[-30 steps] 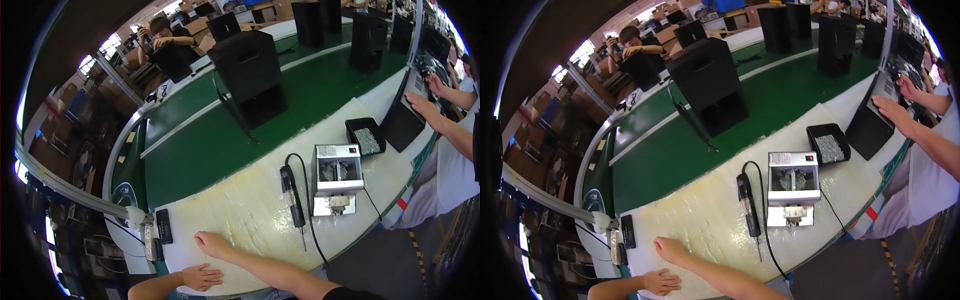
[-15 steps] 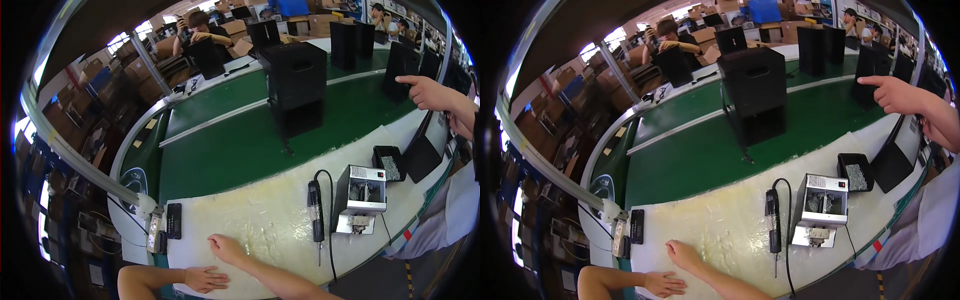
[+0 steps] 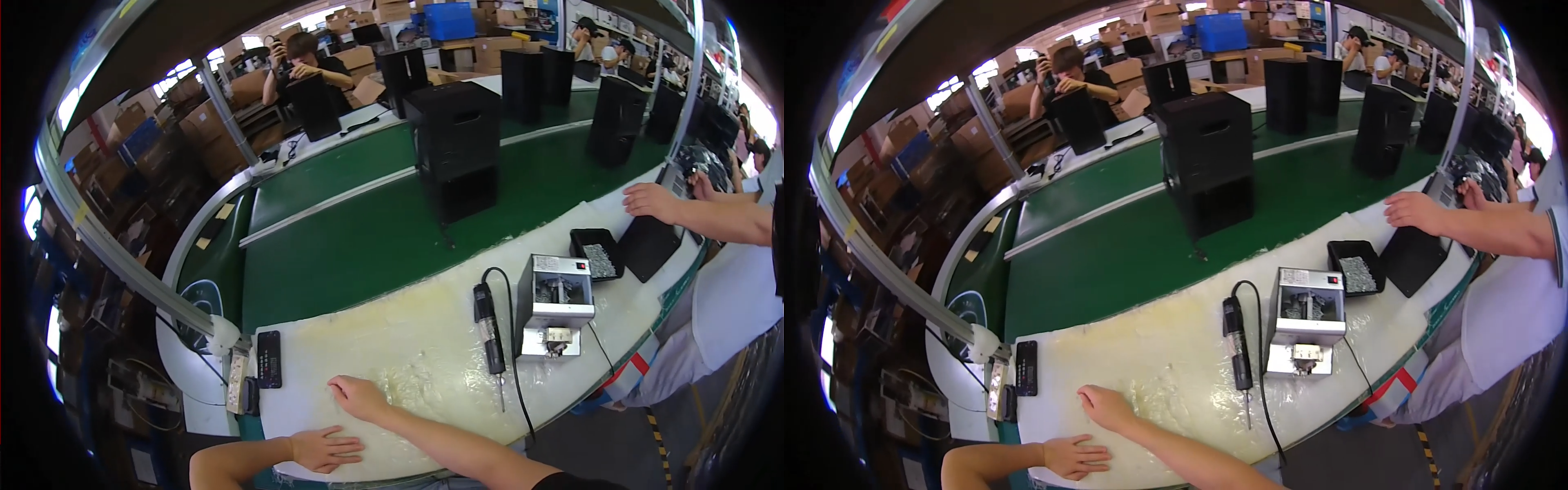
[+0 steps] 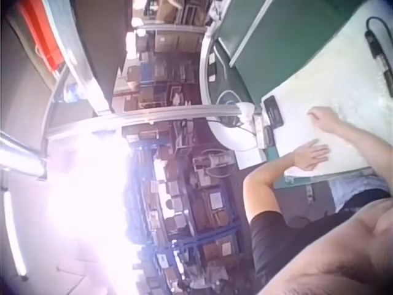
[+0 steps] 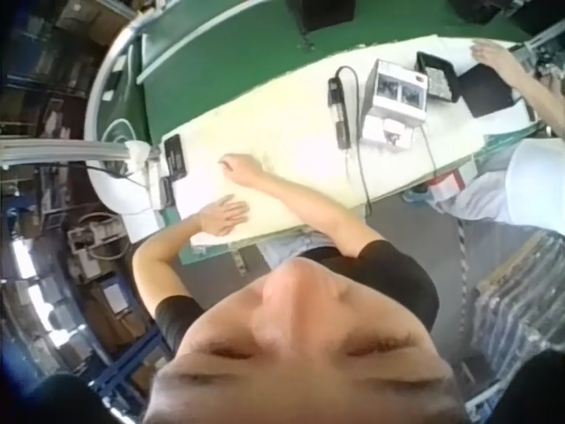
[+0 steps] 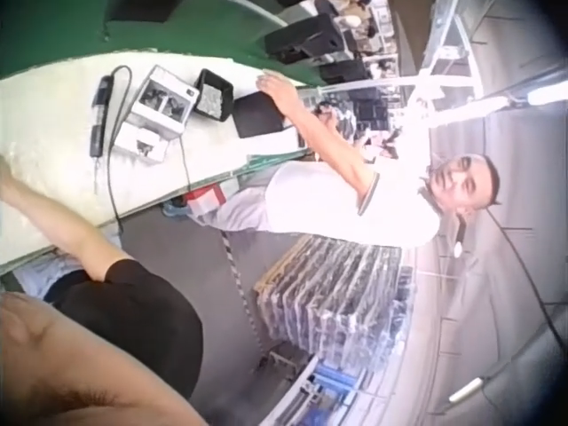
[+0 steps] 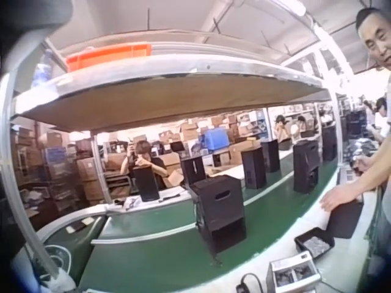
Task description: Using an electric screwdriver to secure components into electronic device housings on an assembly line.
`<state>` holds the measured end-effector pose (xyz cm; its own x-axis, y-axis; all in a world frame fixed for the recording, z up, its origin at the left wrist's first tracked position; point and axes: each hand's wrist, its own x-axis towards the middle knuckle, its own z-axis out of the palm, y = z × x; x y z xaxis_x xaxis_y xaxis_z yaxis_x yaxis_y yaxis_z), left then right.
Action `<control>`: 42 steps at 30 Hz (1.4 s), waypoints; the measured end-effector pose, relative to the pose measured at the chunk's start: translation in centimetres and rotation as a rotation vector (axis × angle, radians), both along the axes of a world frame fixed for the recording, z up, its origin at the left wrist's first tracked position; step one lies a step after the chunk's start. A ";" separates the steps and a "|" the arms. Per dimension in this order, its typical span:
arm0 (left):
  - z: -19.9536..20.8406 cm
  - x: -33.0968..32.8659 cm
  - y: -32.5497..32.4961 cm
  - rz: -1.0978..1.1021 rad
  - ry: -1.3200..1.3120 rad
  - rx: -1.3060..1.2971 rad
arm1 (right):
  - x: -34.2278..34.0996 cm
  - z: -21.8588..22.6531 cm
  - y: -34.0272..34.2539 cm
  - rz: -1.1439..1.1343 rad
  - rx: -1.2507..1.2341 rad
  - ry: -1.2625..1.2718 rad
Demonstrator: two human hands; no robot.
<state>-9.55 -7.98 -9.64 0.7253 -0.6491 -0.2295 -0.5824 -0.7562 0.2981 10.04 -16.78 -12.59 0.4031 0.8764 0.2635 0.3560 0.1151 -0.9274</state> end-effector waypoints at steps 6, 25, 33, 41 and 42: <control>0.5 -0.4 -0.1 0.021 -0.029 -0.011 | 0.7 0.4 1.3 0.027 -0.107 0.082; 0.3 0.5 -0.3 0.046 -0.004 -0.136 | 1.0 0.0 2.2 0.073 -0.067 0.032; 0.4 0.4 -0.2 0.054 -0.076 -0.156 | 0.7 -0.3 2.4 0.076 -0.067 0.047; 0.6 0.4 -0.4 0.052 -0.096 -0.159 | 0.6 -0.7 2.4 0.054 -0.033 0.063; 0.4 0.2 -0.1 0.053 -0.048 -0.132 | 0.6 -0.6 2.4 0.050 -0.033 0.059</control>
